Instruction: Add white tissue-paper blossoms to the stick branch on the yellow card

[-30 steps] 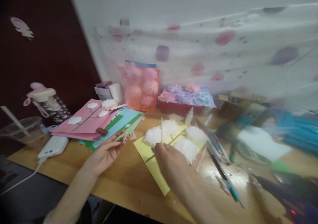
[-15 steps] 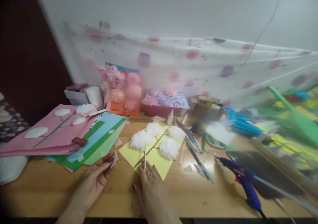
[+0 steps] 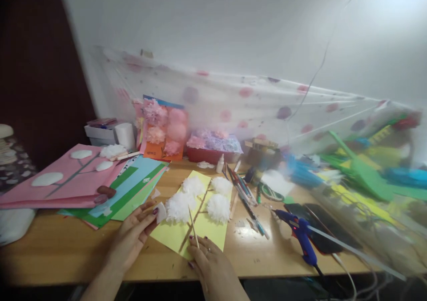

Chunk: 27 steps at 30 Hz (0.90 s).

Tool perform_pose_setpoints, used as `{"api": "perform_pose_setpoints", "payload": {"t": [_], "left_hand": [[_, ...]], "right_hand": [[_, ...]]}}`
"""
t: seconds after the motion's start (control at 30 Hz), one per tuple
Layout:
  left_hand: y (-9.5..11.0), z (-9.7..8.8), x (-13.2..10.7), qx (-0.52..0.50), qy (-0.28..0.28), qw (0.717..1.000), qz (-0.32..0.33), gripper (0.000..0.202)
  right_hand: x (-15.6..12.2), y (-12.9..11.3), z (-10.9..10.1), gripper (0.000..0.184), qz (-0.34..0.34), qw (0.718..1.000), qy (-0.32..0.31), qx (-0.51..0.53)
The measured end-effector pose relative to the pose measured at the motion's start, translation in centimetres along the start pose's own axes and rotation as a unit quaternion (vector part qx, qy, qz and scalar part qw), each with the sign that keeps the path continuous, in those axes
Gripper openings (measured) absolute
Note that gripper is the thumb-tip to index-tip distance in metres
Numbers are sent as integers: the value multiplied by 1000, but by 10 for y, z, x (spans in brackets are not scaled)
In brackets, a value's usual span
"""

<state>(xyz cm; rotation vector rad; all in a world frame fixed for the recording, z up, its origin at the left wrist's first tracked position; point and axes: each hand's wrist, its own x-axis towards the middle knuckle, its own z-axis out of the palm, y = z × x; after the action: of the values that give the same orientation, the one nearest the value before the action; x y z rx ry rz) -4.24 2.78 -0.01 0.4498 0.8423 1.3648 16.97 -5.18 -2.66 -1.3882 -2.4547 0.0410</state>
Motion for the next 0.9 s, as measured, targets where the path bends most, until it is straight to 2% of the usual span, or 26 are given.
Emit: {"api": "perform_pose_setpoints", "payload": {"t": [0.2,0.3,0.37,0.47,0.53,0.6,0.73,0.9], "left_hand": [[-3,-11,7,65,-9,997,34,50],[-5,-13,10,76,-16,996,54,51],[-4,-11,11,81,-21,994,65,53],[-3,-1,12,80,-21,994,65,57],[-3,7,12,77,-28,995,56,57],[-2,13,14,88,-41,994,53,53],[1,16,17,154,-36,985,70,42],[12,9,16,227,-19,970,88,37]], "right_hand": [[-17,20,-7,45,-44,999,20,6],[-23,25,-15,39,-12,999,34,34],[-21,24,-22,29,32,994,70,73],[-6,12,-31,23,120,967,176,142],[13,-1,-35,23,165,935,249,190],[35,-14,-36,23,190,906,293,239],[74,-31,-29,18,186,890,270,317],[100,-37,-16,18,192,880,190,390]]}}
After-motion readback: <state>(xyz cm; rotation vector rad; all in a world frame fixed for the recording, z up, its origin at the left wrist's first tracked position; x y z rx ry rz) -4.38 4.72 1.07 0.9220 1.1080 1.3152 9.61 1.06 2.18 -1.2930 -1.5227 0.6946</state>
